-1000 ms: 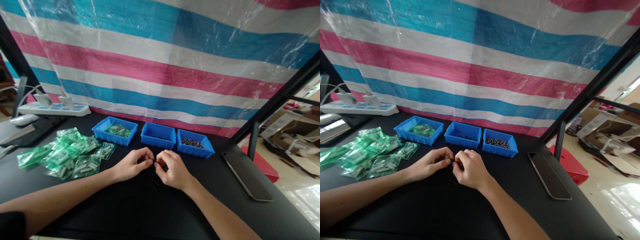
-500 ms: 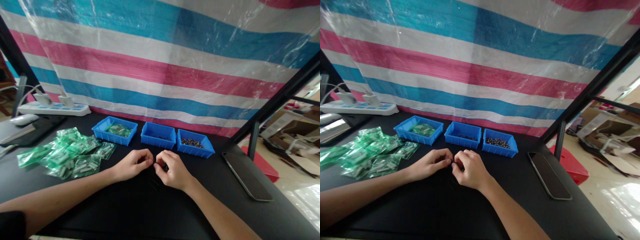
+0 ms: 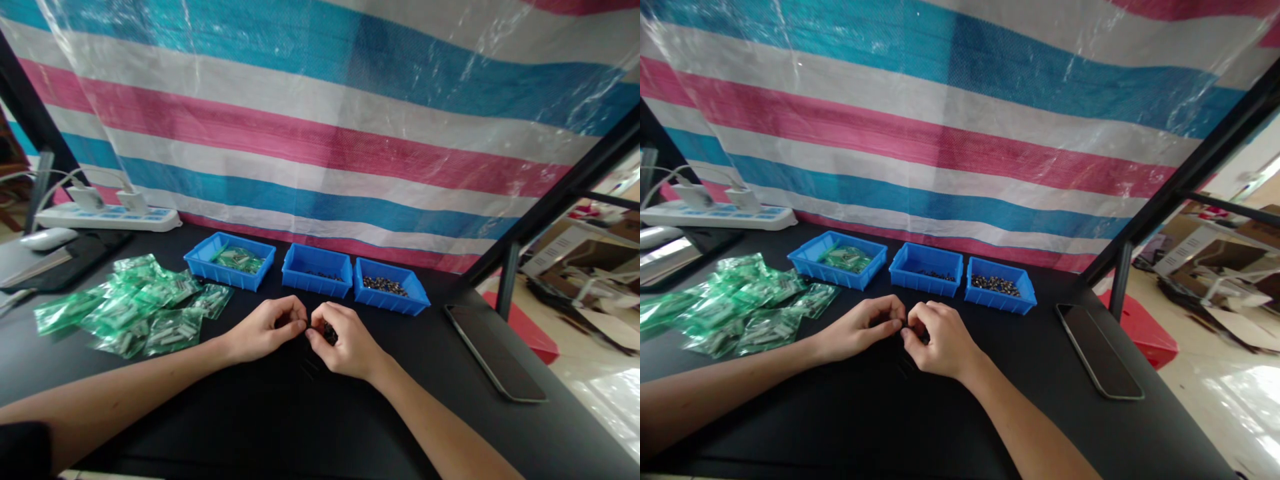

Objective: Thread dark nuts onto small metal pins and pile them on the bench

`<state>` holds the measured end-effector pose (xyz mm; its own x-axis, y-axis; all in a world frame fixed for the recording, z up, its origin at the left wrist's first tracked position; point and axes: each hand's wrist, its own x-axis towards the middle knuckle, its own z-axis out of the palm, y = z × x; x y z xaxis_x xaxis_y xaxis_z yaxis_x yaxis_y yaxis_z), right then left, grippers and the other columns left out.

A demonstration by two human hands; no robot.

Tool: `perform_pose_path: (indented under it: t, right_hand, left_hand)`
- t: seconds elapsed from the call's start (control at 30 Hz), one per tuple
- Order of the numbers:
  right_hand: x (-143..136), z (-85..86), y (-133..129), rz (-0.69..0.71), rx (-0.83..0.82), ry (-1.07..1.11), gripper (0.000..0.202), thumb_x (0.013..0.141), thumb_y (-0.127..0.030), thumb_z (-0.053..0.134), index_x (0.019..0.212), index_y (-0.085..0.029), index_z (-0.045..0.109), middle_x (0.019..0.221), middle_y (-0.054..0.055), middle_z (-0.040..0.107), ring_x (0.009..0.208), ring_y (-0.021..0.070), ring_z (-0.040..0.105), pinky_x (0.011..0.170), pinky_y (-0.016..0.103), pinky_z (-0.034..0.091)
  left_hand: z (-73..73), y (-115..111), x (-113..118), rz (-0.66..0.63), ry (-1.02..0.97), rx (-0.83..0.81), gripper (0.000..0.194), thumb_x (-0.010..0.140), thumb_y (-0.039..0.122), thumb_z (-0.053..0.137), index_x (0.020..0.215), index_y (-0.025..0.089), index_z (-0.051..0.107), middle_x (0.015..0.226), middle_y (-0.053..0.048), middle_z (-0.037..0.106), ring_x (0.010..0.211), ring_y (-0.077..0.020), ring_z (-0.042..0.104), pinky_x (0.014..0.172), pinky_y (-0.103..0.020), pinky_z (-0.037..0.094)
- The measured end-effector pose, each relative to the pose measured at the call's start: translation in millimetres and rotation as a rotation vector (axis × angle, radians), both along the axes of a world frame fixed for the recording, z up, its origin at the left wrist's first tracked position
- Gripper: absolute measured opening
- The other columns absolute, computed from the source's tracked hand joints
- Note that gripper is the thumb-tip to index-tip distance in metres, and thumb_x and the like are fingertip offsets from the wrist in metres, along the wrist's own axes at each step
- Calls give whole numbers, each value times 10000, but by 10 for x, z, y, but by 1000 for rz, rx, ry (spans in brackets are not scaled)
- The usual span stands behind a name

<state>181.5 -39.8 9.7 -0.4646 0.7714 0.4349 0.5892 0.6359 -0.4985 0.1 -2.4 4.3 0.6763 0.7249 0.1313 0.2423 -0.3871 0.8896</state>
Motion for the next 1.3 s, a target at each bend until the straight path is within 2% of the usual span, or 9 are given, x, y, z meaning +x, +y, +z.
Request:
perform_pose_path:
  t: [0.3,0.5,0.7,1.3]
  right_hand:
    - [-3,-27,14,-54,85,-52,84,764,-185,482,693,-195,438,635,-8,497,617,136,472,609,262,369]
    - [-5,-29,16,-61,131,-62,87,763,-180,471,684,-196,437,618,-11,491,599,133,463,598,261,360]
    - [-9,-27,21,-66,159,-75,98,774,-181,471,685,-196,434,620,-10,497,603,134,466,603,263,357]
    - [-5,2,-2,-35,72,-82,66,761,-193,494,716,-198,446,639,-13,497,617,138,468,612,264,364]
  left_hand:
    - [-53,-2,1,-17,-59,20,163,830,301,477,837,138,483,707,18,470,608,-94,419,558,-209,348]
    - [-18,0,7,-9,-33,-9,188,823,313,480,882,135,502,715,20,484,621,-99,431,569,-206,349]
    - [13,4,14,23,87,12,294,853,368,407,755,124,539,650,24,465,598,-100,392,544,-205,319]
    - [-2,3,14,1,7,14,197,837,317,461,811,132,523,683,20,482,617,-102,414,557,-211,336]
